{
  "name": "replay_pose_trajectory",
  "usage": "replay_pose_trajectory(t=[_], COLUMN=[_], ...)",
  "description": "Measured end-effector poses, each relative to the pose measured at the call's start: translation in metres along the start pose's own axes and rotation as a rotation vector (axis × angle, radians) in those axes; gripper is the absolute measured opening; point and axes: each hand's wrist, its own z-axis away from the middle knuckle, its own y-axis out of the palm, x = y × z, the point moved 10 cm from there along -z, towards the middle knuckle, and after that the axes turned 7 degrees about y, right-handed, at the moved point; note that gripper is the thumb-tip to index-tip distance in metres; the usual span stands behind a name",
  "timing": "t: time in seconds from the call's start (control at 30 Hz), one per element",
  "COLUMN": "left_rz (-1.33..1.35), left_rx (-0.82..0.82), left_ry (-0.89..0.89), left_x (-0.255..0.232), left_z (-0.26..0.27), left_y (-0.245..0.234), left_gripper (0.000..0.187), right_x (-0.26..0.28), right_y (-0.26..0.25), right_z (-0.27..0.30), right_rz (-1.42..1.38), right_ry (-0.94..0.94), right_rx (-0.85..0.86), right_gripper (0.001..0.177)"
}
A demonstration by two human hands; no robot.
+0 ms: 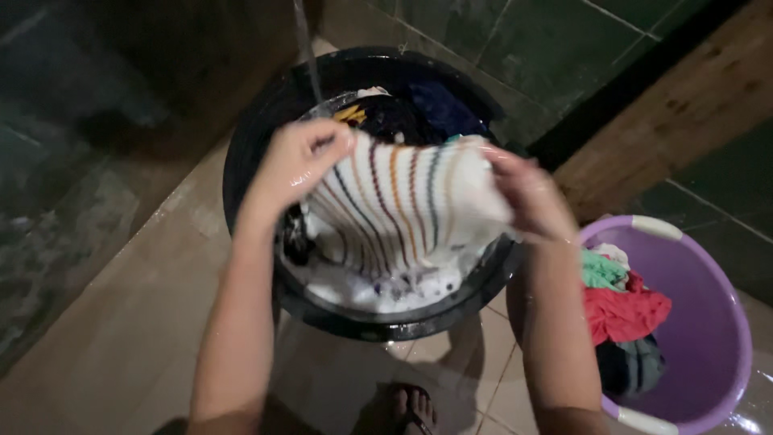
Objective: The person hand washes a load of mixed-color clothes in a black basin filled with soapy water. They repeatedly scrub, rinse, and wring each item under running tap water, then transfer the washed clothes into a purple basin beside them.
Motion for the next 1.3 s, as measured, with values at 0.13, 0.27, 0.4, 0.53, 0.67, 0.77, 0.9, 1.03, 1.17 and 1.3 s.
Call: replay_pose_trajectory(t=[0.13, 0.27, 0.4, 0.53, 0.67, 0.77, 0.9, 1.03, 1.17, 1.3], left_rz=[-0.846, -0.961, -0.788, -0.652, -0.608, -0.519, -0.348, -0.077, 0.263, 0.511], left_rx=[0.153, 0.461, 0.571, 0.632, 0.499, 0.371, 0.114, -0.078, -0.284, -0.477], left_ry=[-0.205, -0.285, -0.527, -0.686, -0.684, -0.654, -0.567, -0.522, -0.461, -0.343], left_x=[0.093, 0.178, 0.278, 0.346, 0.379, 0.366, 0.322, 0.247, 0.166, 0.097], left_z=[0.053, 0.108, 0.162, 0.197, 0.181, 0.180, 0.145, 0.146, 0.135, 0.090], left_y=[0.080, 0.174, 0.227, 0.256, 0.246, 0.230, 0.183, 0.162, 0.160, 0.150], left_gripper=[0.071, 0.120, 0.112, 0.103, 0.095, 0.089, 0.081, 0.072, 0.064, 0.056], right_x=[-0.184, -0.325, -0.399, -0.397, -0.398, -0.405, -0.382, -0.299, -0.102, 0.085], right_y=[-0.008, 0.018, 0.039, 0.054, 0.049, 0.039, 0.023, 0.039, 0.110, 0.157], right_z=[-0.087, -0.120, -0.119, -0.155, -0.159, -0.140, -0.148, -0.138, -0.096, -0.005], right_rz=[0.695, 1.281, 1.493, 1.541, 1.497, 1.407, 1.154, 0.414, -0.273, -0.393], right_ry=[0.326, 0.179, 0.300, 0.329, 0.372, 0.386, 0.351, 0.359, 0.292, 0.034], right_rx=[-0.209, -0.131, 0.019, 0.087, 0.090, 0.069, -0.038, -0.135, -0.032, 0.030], right_gripper=[0.052, 0.046, 0.039, 0.033, 0.026, 0.022, 0.017, 0.013, 0.014, 0.011])
